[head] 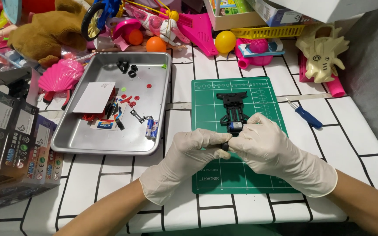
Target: Assembling a toy car chassis by installing the motor and internal gears
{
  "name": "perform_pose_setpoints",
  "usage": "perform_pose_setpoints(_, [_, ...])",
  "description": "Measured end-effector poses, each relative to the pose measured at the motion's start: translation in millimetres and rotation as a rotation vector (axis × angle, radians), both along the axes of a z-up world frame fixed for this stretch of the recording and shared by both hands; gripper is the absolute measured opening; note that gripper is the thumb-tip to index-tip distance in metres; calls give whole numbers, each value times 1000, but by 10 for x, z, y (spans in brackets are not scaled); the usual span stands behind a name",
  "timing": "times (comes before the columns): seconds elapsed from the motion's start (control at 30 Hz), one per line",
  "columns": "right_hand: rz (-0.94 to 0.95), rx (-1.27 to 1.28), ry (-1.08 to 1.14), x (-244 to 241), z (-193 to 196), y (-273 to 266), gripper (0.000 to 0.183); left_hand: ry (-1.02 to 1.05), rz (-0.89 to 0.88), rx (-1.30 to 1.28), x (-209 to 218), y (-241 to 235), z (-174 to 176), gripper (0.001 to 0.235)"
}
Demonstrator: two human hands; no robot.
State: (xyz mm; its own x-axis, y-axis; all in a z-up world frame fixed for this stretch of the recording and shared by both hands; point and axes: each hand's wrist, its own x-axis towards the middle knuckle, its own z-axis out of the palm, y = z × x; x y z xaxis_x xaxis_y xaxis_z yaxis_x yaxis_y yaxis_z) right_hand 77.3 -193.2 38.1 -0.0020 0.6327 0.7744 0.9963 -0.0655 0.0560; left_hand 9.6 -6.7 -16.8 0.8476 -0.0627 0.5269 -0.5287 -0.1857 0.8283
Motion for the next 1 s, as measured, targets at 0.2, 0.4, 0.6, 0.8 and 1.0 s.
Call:
perform_pose_setpoints(0.2, [-37, 10, 210, -13, 74, -32, 12, 31, 94, -4, -73, 61, 334, 38])
perform_pose_setpoints(0.4, [-55, 3, 581, -18, 157, -84, 27, 123, 129, -189, -46, 90, 482, 40])
perform_pose_setpoints(0.6, [-136, 75, 876, -65, 238, -33, 28, 282, 96, -356, -68, 23, 483, 37])
perform_pose_setpoints(0.8, [-74, 143, 925, -106, 173, 19, 24, 335, 58, -393, -50, -51, 394, 36])
perform_pose_setpoints(1.0, [-53, 170, 933, -141, 176, 46, 22, 297, 34, -318, -79, -46, 373, 36])
